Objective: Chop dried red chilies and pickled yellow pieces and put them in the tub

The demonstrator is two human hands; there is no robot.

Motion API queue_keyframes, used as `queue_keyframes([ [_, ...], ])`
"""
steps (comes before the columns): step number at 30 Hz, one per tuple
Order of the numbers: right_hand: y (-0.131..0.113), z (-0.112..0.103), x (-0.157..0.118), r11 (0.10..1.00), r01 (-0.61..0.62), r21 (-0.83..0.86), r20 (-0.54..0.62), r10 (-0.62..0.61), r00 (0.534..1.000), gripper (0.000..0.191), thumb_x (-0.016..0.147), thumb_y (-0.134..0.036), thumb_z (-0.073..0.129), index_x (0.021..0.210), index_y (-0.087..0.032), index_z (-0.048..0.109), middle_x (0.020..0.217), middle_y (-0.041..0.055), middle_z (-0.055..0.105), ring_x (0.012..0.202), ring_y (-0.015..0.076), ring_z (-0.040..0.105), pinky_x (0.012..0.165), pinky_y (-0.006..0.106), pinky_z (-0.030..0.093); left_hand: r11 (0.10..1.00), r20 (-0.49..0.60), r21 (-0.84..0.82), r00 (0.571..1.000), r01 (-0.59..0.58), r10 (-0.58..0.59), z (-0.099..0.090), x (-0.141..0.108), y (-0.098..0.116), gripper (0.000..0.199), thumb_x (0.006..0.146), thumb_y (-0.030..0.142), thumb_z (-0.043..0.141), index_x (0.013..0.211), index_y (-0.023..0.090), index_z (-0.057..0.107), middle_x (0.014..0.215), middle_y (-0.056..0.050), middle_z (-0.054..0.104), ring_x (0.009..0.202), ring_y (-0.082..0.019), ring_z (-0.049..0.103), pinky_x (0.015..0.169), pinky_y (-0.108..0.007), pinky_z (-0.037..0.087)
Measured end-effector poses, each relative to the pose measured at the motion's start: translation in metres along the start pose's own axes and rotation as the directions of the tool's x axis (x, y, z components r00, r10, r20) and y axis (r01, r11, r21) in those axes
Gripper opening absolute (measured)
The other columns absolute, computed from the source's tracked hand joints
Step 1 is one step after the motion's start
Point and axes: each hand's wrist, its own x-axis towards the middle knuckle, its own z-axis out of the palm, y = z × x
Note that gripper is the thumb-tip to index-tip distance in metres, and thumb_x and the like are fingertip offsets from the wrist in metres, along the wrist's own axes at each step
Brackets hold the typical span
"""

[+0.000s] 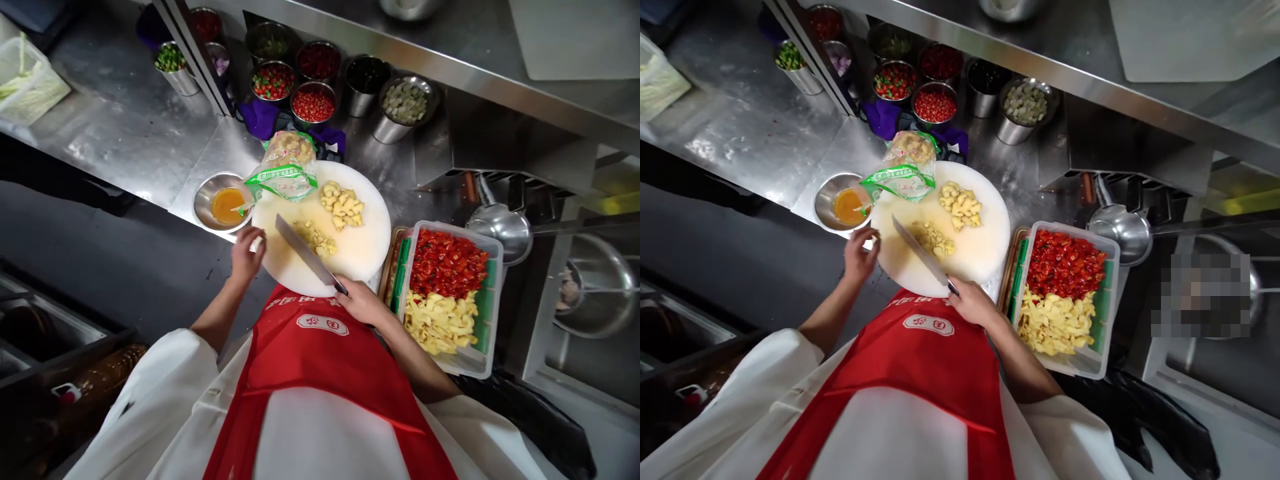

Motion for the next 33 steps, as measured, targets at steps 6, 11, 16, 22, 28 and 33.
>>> queue_keyframes([
  [6, -0.014, 0.001, 0.005, 0.966, -0.081, -0.246, -0.003, 0.083, 0.997, 0.017, 0.094, -0.022, 0.046, 0.106, -0.017, 0.056, 0.104, 0.0112, 0.069, 0.094, 0.0225, 0.063, 0.078, 0.028, 0.038, 0.953, 0.371, -0.045, 0.881, -0.299, 0.294, 0.048, -0.040, 0.013, 0.022, 0.096, 0.023, 0.051, 0.110, 0.019, 0.069, 0.107, -0.011, 0.068, 0.100, -0.021, 0.061, 0.087, -0.037, 0.054],
  [11, -0.037, -0.001, 0.013, 0.915, -0.143, -0.377, -0.005, 0.153, 0.988, 0.020, 0.099, -0.025, 0.039, 0.107, -0.016, 0.055, 0.096, 0.0130, 0.071, 0.085, 0.0240, 0.067, 0.070, 0.030, 0.036, 0.939, 0.352, -0.146, 0.870, -0.312, 0.344, 0.050, -0.038, 0.004, 0.019, 0.097, 0.023, 0.051, 0.104, 0.017, 0.068, 0.105, -0.009, 0.068, 0.099, -0.018, 0.063, 0.088, -0.033, 0.055],
  [16, -0.044, -0.012, -0.012, 0.898, -0.080, -0.433, 0.033, 0.104, 0.994, 0.020, 0.099, -0.023, 0.037, 0.102, -0.018, 0.055, 0.089, 0.0122, 0.072, 0.079, 0.0253, 0.069, 0.064, 0.032, 0.034, 0.934, 0.387, -0.163, 0.850, -0.317, 0.356, 0.050, -0.036, 0.001, 0.019, 0.096, 0.023, 0.051, 0.103, 0.018, 0.068, 0.104, -0.009, 0.068, 0.098, -0.019, 0.063, 0.088, -0.034, 0.056],
  [22, -0.047, -0.007, -0.003, 0.887, -0.097, -0.450, 0.081, 0.149, 0.985, 0.020, 0.099, -0.018, 0.037, 0.105, -0.016, 0.055, 0.091, 0.0129, 0.073, 0.082, 0.0242, 0.070, 0.065, 0.031, 0.036, 0.922, 0.360, -0.178, 0.849, -0.344, 0.386, 0.052, -0.037, 0.001, 0.018, 0.096, 0.021, 0.051, 0.102, 0.017, 0.067, 0.103, -0.009, 0.068, 0.097, -0.019, 0.063, 0.087, -0.033, 0.056],
  [28, -0.046, -0.005, 0.006, 0.878, -0.072, -0.473, 0.078, 0.123, 0.989, 0.023, 0.100, -0.022, 0.034, 0.104, -0.016, 0.055, 0.092, 0.0116, 0.072, 0.083, 0.0238, 0.069, 0.067, 0.030, 0.038, 0.936, 0.379, -0.134, 0.856, -0.324, 0.351, 0.053, -0.041, -0.001, 0.021, 0.098, 0.024, 0.048, 0.100, 0.018, 0.068, 0.103, -0.008, 0.069, 0.098, -0.018, 0.064, 0.090, -0.033, 0.056],
  [33, -0.046, -0.006, 0.007, 0.871, -0.095, -0.482, 0.121, 0.174, 0.977, 0.024, 0.100, -0.021, 0.033, 0.106, -0.014, 0.056, 0.097, 0.0132, 0.072, 0.087, 0.0234, 0.069, 0.069, 0.029, 0.038, 0.933, 0.368, -0.112, 0.858, -0.341, 0.358, 0.056, -0.043, -0.002, 0.022, 0.098, 0.024, 0.048, 0.101, 0.018, 0.068, 0.101, -0.008, 0.069, 0.097, -0.017, 0.064, 0.091, -0.032, 0.055],
])
